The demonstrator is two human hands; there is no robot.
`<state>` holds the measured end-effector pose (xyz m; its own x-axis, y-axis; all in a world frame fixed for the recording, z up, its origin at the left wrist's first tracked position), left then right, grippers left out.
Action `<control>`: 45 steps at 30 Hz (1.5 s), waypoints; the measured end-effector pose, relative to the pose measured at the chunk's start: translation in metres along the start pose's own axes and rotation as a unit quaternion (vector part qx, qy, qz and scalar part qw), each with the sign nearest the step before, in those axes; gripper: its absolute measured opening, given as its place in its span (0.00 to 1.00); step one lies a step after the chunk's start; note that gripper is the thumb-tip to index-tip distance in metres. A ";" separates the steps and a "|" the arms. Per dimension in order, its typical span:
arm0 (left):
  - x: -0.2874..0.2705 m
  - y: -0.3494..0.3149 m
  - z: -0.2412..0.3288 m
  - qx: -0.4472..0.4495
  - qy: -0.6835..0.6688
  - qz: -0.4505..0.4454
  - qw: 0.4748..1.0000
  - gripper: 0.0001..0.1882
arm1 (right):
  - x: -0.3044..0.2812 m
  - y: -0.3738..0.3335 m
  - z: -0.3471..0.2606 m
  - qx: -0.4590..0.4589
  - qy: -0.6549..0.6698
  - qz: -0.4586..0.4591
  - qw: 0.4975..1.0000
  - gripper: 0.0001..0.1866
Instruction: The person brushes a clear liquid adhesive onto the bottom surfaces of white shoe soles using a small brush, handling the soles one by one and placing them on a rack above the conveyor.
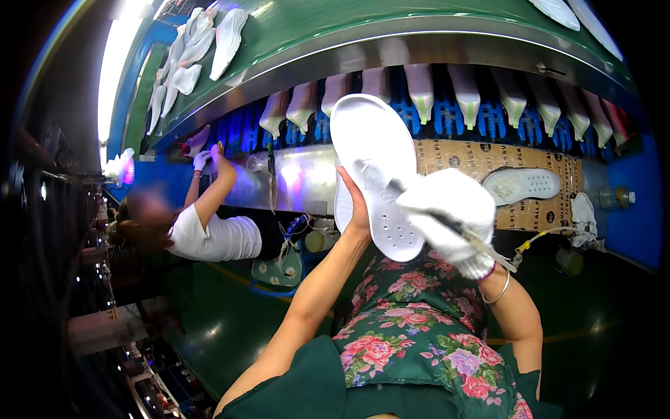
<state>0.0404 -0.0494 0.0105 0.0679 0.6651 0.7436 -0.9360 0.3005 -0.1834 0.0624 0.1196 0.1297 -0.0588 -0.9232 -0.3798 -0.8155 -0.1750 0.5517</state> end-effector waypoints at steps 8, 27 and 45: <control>0.007 0.027 0.006 -0.051 -0.158 -0.170 0.971 0.68 | 0.013 -0.007 -0.020 -0.091 -0.005 -0.084 0.992 0.18; 0.010 0.061 0.028 -0.038 -0.289 -0.178 0.940 0.65 | 0.027 -0.045 -0.011 -0.132 -0.045 -0.002 0.990 0.15; 0.025 0.079 0.021 -0.278 -0.121 -0.229 0.925 0.63 | 0.033 -0.059 -0.007 -0.114 -0.152 -0.057 0.980 0.15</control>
<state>-0.0387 -0.0234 0.0279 0.2715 0.2294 0.9347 -0.5015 0.8626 -0.0661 0.1124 0.0968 0.0895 -0.1708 -0.7549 -0.6332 -0.6790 -0.3756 0.6308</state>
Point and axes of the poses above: each hand's wrist, its own y-axis towards the middle knuckle, its own x-axis out of the palm, z = x × y, the point moved 4 cm from there along y, towards the middle knuckle, and after that the axes turned 7 degrees about -y, right-handed, at the moved point
